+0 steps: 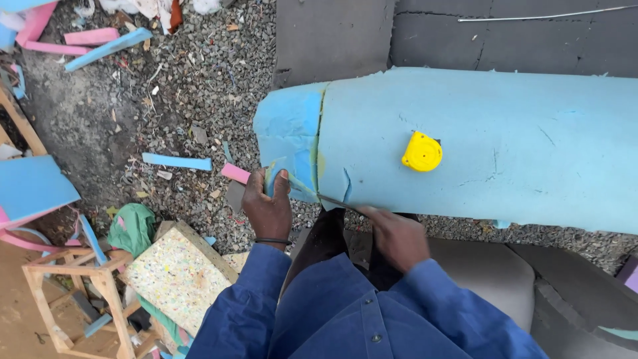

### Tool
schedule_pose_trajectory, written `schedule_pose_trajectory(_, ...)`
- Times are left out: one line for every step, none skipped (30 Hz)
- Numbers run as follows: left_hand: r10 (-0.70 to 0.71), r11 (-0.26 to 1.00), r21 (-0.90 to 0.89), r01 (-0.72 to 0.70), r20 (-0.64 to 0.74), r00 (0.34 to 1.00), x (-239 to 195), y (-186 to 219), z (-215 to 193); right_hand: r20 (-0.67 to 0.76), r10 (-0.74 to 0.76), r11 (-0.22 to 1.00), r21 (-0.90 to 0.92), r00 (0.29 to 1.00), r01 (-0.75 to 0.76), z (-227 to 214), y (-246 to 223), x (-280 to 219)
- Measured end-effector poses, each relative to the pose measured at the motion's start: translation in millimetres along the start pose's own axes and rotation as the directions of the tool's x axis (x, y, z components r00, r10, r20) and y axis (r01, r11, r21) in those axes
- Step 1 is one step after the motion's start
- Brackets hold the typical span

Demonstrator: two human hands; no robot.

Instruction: The person measures a large piece of light blue foam using a yellow tape measure and marks it with a metal tool. They then cut the foam along the marked lines using a long, thin metal blade. The person repeats the measuring and cutting process on a separate piece of dark gray foam.

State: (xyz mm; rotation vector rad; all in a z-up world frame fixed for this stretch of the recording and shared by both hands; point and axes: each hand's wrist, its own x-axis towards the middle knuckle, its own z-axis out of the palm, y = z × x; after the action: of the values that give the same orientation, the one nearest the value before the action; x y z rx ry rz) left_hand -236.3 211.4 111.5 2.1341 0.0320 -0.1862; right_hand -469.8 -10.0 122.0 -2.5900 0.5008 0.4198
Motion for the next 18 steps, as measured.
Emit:
schedule_pose_trajectory(-0.007,1.000,-0.002,0.007,-0.007,1.000,-3.1,0.8,-5.4,0.005,-0.007,1.000,-0.004,1.000,0.007,1.2,13.7,-15.7)
schedule_pose_trajectory(-0.020,0.999,-0.034,0.018,-0.039,0.999,-4.1,1.5,-7.8,0.047,0.010,0.999,-0.044,0.999,-0.008,2.5,30.3,-27.3)
schedule_pose_trajectory(-0.033,0.997,-0.066,0.029,-0.070,0.997,-5.5,1.9,-10.1,0.087,0.029,0.996,-0.085,0.996,-0.021,3.8,47.5,-38.8)
schedule_pose_trajectory(-0.042,0.997,-0.074,0.036,-0.083,0.996,-12.0,-3.9,-6.9,0.091,0.017,0.995,-0.096,0.996,-0.009,10.9,53.2,-37.2)
schedule_pose_trajectory(-0.099,0.992,-0.089,0.091,-0.084,0.992,-18.9,-9.8,-3.9,0.090,0.044,0.993,-0.113,0.995,-0.033,18.0,58.8,-36.0)
schedule_pose_trajectory(-0.160,0.984,-0.099,0.151,-0.090,0.983,-29.2,-15.7,-4.7,0.096,0.063,0.991,-0.126,0.993,-0.051,25.5,63.0,-36.8)
schedule_pose_trajectory(-0.175,0.981,-0.102,0.164,-0.108,0.979,-42.9,-25.5,0.0,0.108,0.046,0.991,-0.133,0.993,-0.031,25.8,68.9,-40.1)
schedule_pose_trajectory(-0.282,0.956,-0.121,0.269,-0.112,0.953,-51.4,-36.1,6.5,0.156,0.047,0.993,-0.115,0.987,-0.029,28.0,76.7,-34.0)
schedule_pose_trajectory(-0.386,0.918,-0.143,0.369,-0.112,0.916,-59.7,-46.3,13.2,0.203,0.047,0.995,-0.098,0.978,-0.028,29.9,84.0,-27.7)
schedule_pose_trajectory(-0.394,0.914,-0.157,0.373,-0.138,0.909,-66.1,-36.6,17.0,0.208,0.020,0.994,-0.106,0.978,0.002,18.6,78.1,-24.3)
schedule_pose_trajectory(-0.457,0.886,-0.135,0.444,-0.083,0.886,-72.4,-27.1,21.8,0.192,0.011,0.994,-0.112,0.981,0.010,7.8,72.8,-21.3)
schedule_pose_trajectory(-0.518,0.852,-0.108,0.513,-0.031,0.855,-79.9,-21.1,28.1,0.179,0.000,0.993,-0.112,0.984,0.021,2.0,69.5,-18.6)
schedule_pose_trajectory(-0.527,0.847,-0.120,0.518,-0.058,0.848,-85.2,-23.9,33.8,0.187,-0.030,0.992,-0.115,0.982,0.052,1.5,71.2,-17.4)
schedule_pose_trajectory(-0.525,0.843,-0.155,0.515,-0.029,0.850,-90.0,-23.3,37.6,0.162,-0.075,0.992,-0.090,0.984,0.090,-3.1,70.0,-19.7)
schedule_pose_trajectory(-0.521,0.838,-0.189,0.512,0.000,0.853,-95.2,-22.6,41.7,0.136,-0.119,0.990,-0.065,0.984,0.128,-7.8,69.2,-22.7)
schedule_pose_trajectory(-0.531,0.832,-0.199,0.518,-0.014,0.847,-96.5,-34.3,54.0,0.146,-0.135,0.987,-0.070,0.980,0.147,-5.9,70.8,-22.4)
schedule_pose_trajectory(-0.498,0.862,-0.164,0.480,-0.099,0.861,-97.9,-46.3,66.8,0.130,-0.172,0.979,-0.084,0.976,0.184,-3.6,73.1,-22.2)
schedule_pose_trajectory(-0.455,0.890,-0.124,0.439,-0.185,0.871,-94.3,-57.9,77.2,0.110,-0.212,0.970,-0.098,0.971,0.223,-1.5,72.3,-18.1)
